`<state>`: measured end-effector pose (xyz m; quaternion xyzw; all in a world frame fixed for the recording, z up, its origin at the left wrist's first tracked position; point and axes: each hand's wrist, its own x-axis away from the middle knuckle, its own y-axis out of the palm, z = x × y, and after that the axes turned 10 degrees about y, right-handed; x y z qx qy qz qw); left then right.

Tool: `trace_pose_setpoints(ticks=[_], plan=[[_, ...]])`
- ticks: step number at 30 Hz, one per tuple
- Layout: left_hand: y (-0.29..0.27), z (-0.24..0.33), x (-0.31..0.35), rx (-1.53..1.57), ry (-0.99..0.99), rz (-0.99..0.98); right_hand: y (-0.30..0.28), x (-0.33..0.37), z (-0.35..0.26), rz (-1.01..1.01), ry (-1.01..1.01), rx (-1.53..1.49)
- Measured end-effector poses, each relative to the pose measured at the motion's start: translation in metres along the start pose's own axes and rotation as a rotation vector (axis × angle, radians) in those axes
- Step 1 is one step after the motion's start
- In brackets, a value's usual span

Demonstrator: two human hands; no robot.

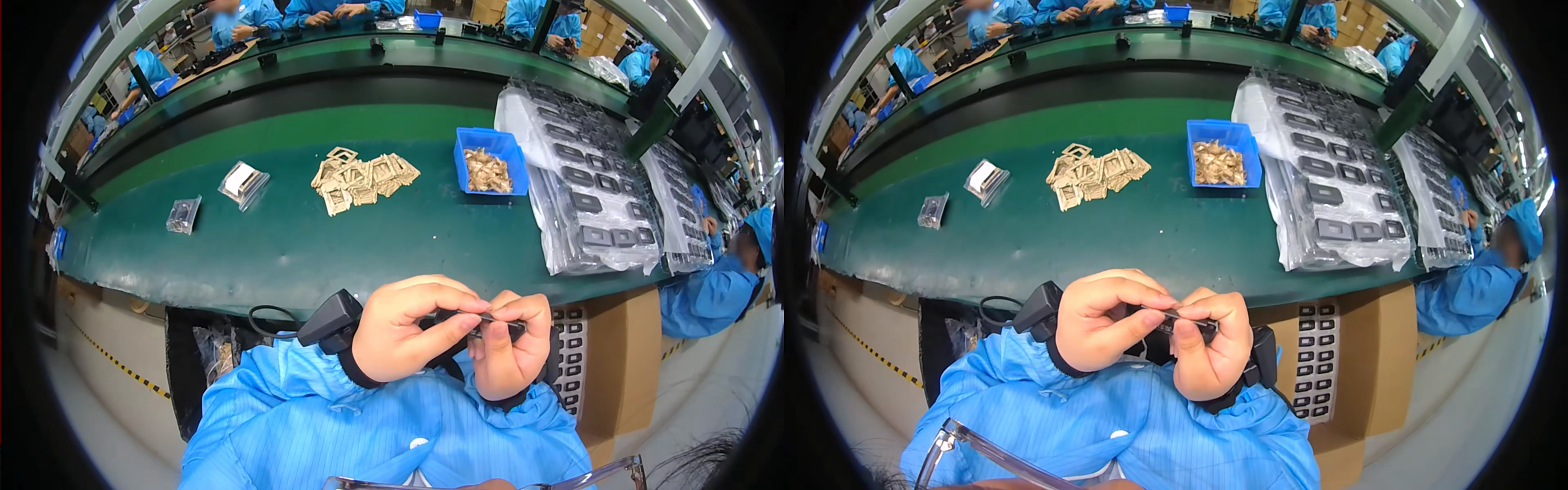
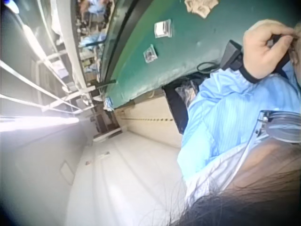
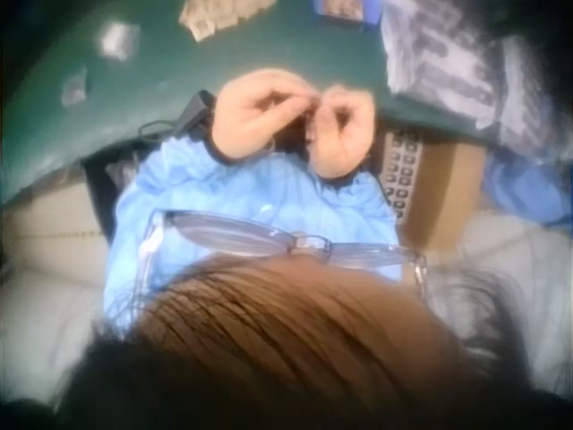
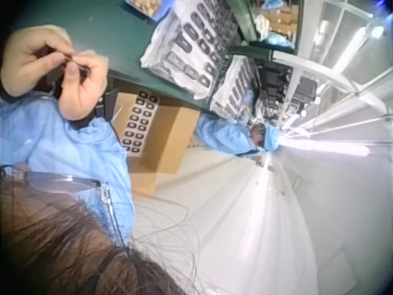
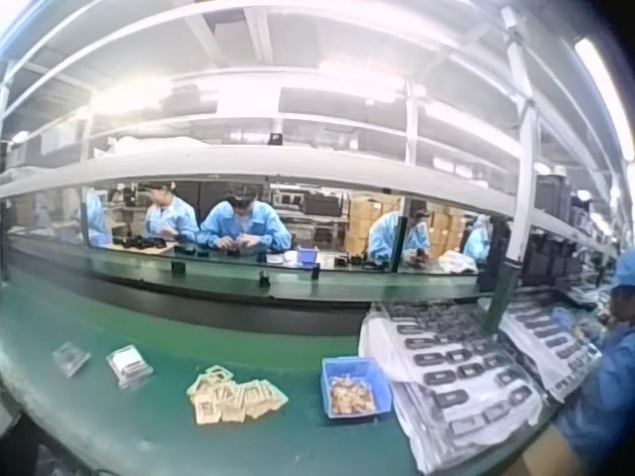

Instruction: The recorder is assembling small plastic casings or frames by inserting components into a larger housing at a factory conveyor belt.

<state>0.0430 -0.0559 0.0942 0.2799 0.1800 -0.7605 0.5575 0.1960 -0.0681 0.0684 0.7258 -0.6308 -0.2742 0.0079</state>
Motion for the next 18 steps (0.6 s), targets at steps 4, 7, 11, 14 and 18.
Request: trace_pose_setpoints(ticks=[4,7,11,14,18], plan=[[-0.007,0.005,-0.001,-0.097,-0.032,0.013,-0.004,-0.001,-0.005,0.063,0.156,0.058],[-0.017,0.002,-0.005,-0.585,0.149,-0.115,-0.008,-0.008,-0.006,0.048,0.406,-0.214],[-0.02,-0.008,-0.001,-0.82,0.212,-0.124,-0.006,-0.01,-0.001,0.053,0.511,-0.298],[-0.024,-0.013,-0.001,-0.79,0.198,-0.106,-0.006,-0.008,0.004,0.015,0.529,-0.328],[-0.032,-0.013,-0.008,-0.787,0.219,-0.202,-0.003,-0.007,0.009,-0.03,0.547,-0.331]])
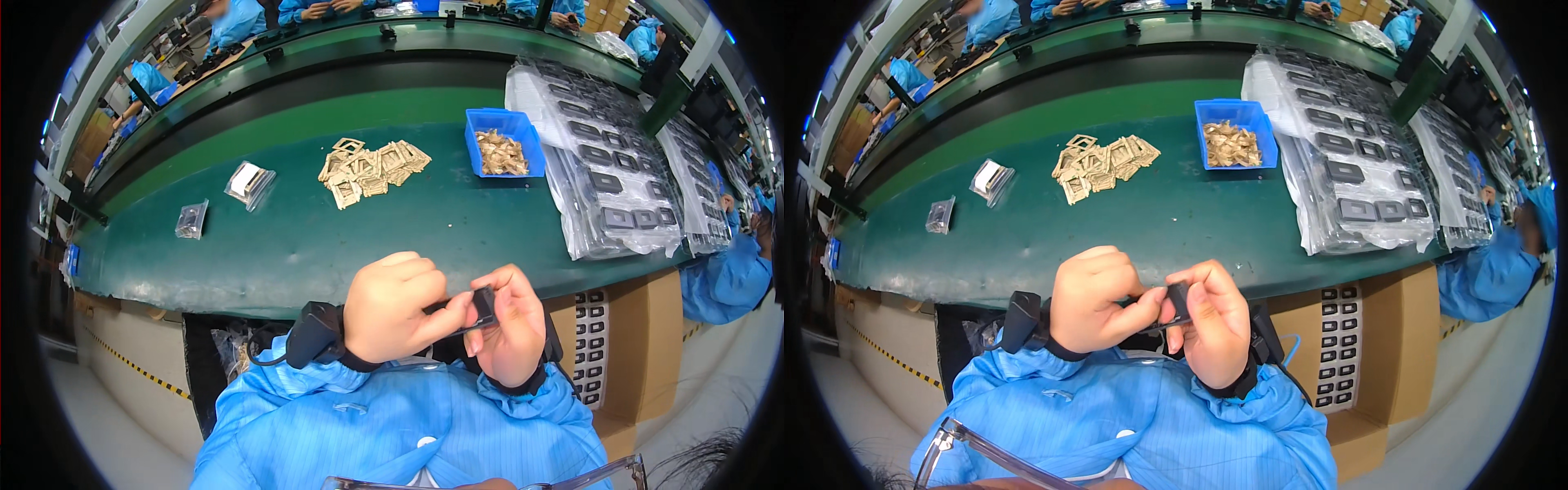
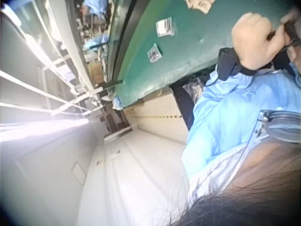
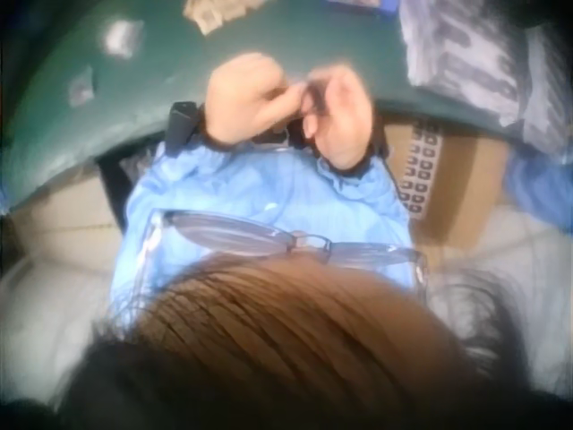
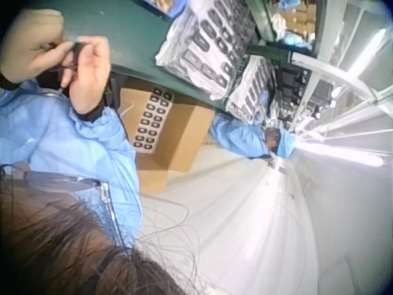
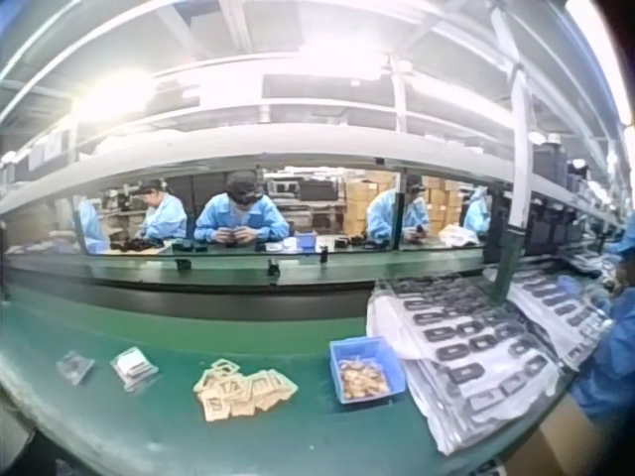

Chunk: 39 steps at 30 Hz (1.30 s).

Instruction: The recorder is assembling small plastic casings or frames by inserting components into a larger housing at a factory conveyor belt.

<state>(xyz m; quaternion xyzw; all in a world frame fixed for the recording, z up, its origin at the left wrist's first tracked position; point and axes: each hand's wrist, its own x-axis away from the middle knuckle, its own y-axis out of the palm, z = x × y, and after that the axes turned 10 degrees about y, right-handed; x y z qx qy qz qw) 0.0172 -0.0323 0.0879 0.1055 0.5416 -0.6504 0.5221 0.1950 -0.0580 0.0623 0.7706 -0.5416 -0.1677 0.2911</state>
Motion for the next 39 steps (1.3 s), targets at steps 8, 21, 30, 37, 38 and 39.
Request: trace_pose_setpoints(ticks=[8,21,30,37,38,39], plan=[[0.01,0.001,0.002,-0.157,-0.012,0.143,0.0,-0.013,0.03,0.054,-0.191,0.26],[0.004,-0.001,0.003,0.458,-0.431,0.154,-0.016,-0.022,0.018,0.154,-0.149,0.239],[0.004,-0.005,0.004,-0.069,-0.183,0.22,-0.019,-0.024,0.025,0.141,-0.15,0.073],[0.011,-0.007,0.01,-0.295,0.116,0.149,-0.015,-0.023,0.023,0.001,-0.223,0.406],[0.011,-0.007,0.011,-0.324,0.149,0.124,-0.016,-0.023,0.023,-0.005,-0.221,0.405],[0.012,-0.006,0.012,-0.362,0.172,0.121,-0.017,-0.022,0.023,0.029,-0.244,0.532]])
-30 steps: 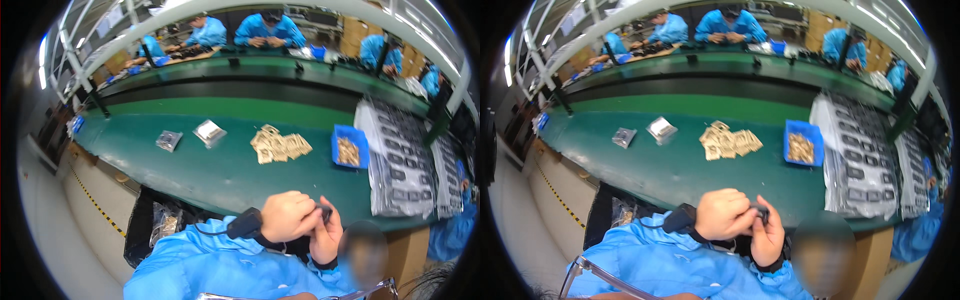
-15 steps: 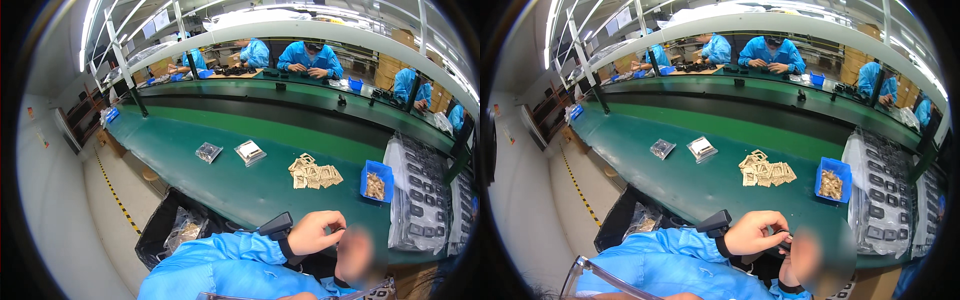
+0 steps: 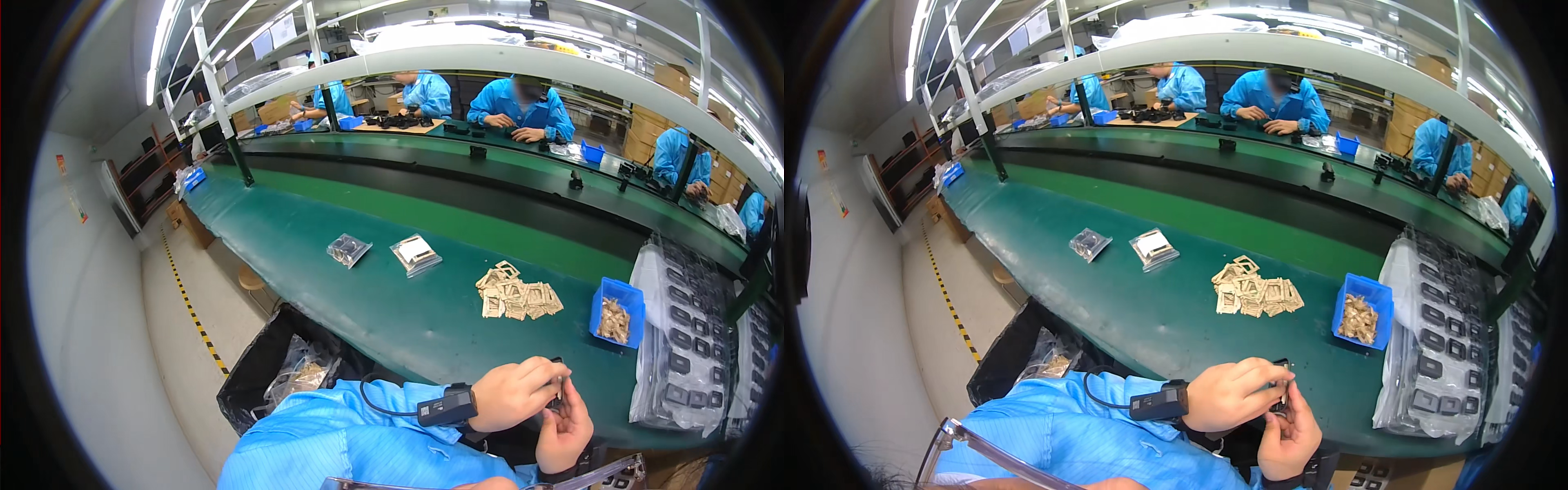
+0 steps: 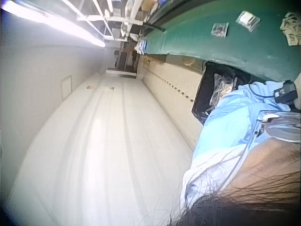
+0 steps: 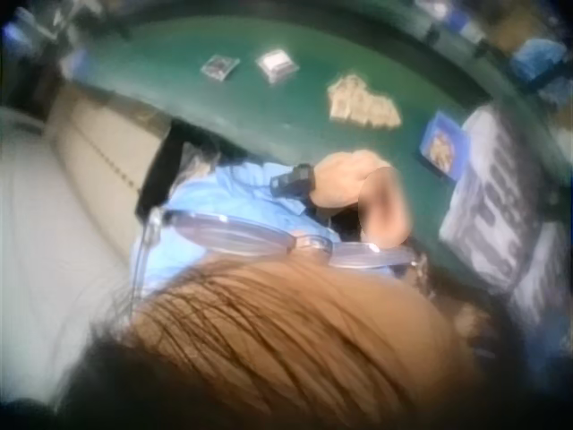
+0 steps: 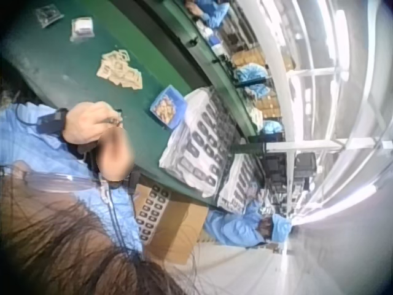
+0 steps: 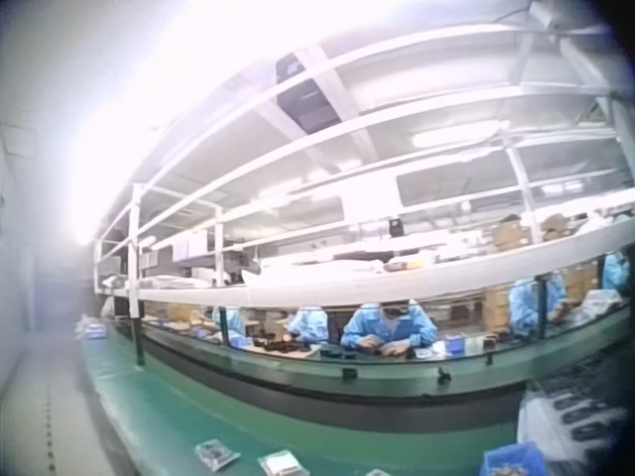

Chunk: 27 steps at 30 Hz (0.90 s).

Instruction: The recorder is assembling small plastic casings or frames by inserting components into a larger housing at a factory conveyor belt.

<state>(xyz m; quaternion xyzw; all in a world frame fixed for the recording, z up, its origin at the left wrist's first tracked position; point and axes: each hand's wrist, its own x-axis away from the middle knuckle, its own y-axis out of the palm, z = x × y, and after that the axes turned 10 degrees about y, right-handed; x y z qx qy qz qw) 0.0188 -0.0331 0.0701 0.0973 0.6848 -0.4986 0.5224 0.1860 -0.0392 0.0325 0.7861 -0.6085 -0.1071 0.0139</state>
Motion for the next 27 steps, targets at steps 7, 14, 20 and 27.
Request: trace_pose_setpoints(ticks=[7,14,20,27], plan=[[0.012,0.01,-0.014,0.033,-0.024,-0.02,-0.019,0.0,0.008,0.143,-0.292,0.491],[0.016,0.008,-0.03,0.09,0.02,-0.151,-0.031,-0.007,0.001,0.17,-0.333,0.465],[0.036,0.003,-0.043,0.146,0.066,-0.222,-0.047,-0.007,0.0,0.217,-0.289,0.401],[0.062,0.003,-0.05,0.218,0.095,-0.17,-0.066,-0.008,-0.002,0.245,-0.281,0.416]])
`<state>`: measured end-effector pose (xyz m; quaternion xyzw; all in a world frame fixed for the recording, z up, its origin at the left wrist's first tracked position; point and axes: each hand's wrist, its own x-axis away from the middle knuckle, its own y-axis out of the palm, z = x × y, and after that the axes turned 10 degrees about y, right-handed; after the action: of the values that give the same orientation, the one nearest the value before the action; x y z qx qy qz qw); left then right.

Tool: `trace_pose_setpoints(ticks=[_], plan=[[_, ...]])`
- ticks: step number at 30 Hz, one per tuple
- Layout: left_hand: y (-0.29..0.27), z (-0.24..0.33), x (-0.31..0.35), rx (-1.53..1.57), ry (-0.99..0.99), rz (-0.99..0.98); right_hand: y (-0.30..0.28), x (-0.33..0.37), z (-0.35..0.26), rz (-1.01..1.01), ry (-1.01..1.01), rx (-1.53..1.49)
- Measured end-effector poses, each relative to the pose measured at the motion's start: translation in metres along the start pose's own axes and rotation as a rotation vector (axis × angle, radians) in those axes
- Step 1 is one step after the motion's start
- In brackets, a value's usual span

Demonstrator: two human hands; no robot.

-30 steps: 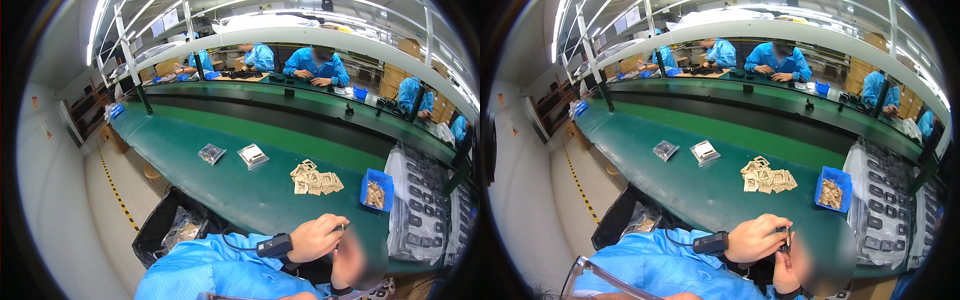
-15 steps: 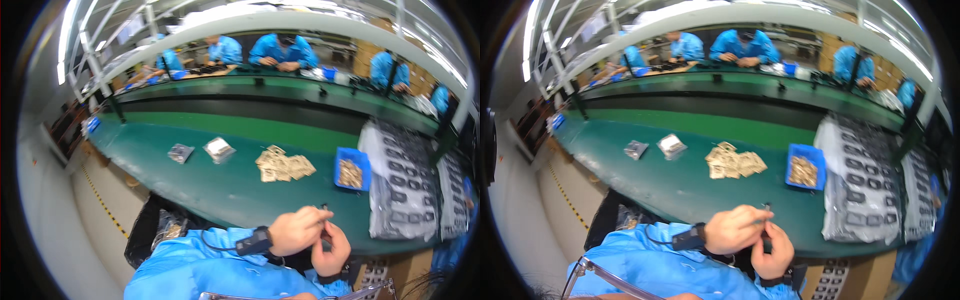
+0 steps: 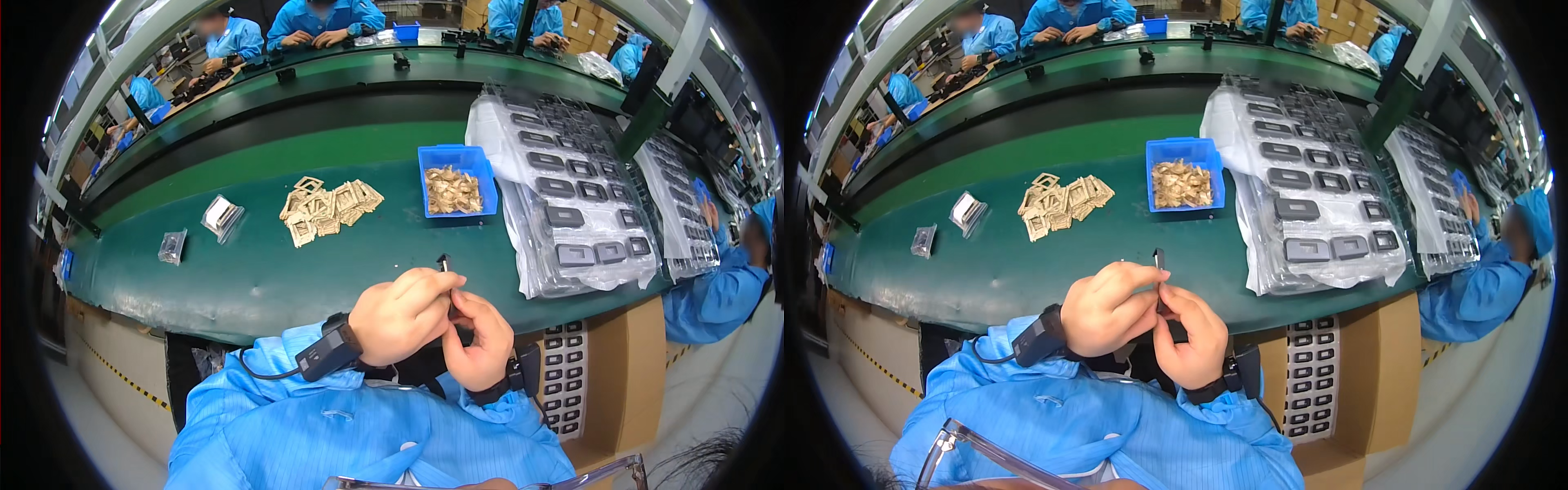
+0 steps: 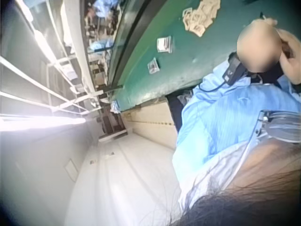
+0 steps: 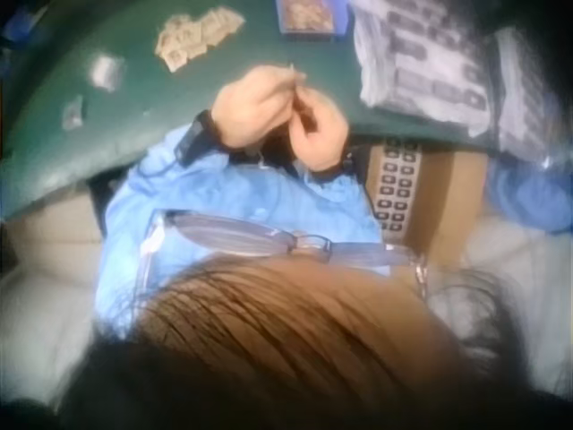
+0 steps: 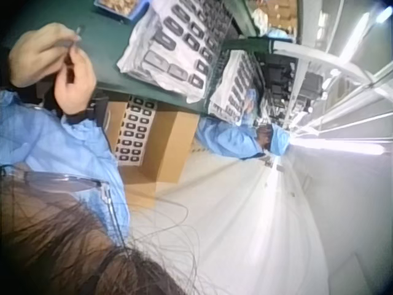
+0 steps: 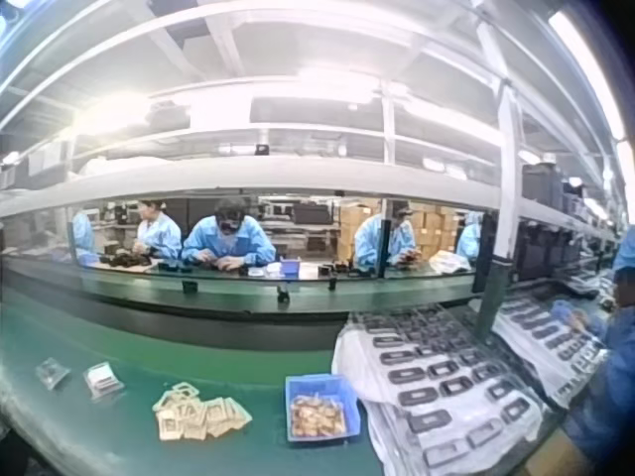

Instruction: The recorder is assembling small plastic casings or frames by inserting components into a larger housing at a factory conveyor belt.

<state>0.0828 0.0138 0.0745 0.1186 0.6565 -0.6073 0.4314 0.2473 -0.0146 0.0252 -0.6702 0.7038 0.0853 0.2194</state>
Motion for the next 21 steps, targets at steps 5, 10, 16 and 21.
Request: trace_pose_setpoints(ticks=[5,10,16,21], plan=[[0.011,-0.033,-0.02,0.014,-0.147,0.074,-0.006,0.008,0.016,0.072,0.287,-0.28],[0.039,-0.113,-0.04,-0.186,-0.169,0.046,-0.018,0.005,0.018,0.06,0.528,-0.459],[0.059,-0.132,-0.036,-0.262,-0.274,-0.01,-0.015,0.006,0.022,0.11,0.542,-0.507],[0.039,-0.107,-0.033,-0.124,-0.244,0.095,-0.012,0.0,0.011,0.149,0.568,-0.575]])
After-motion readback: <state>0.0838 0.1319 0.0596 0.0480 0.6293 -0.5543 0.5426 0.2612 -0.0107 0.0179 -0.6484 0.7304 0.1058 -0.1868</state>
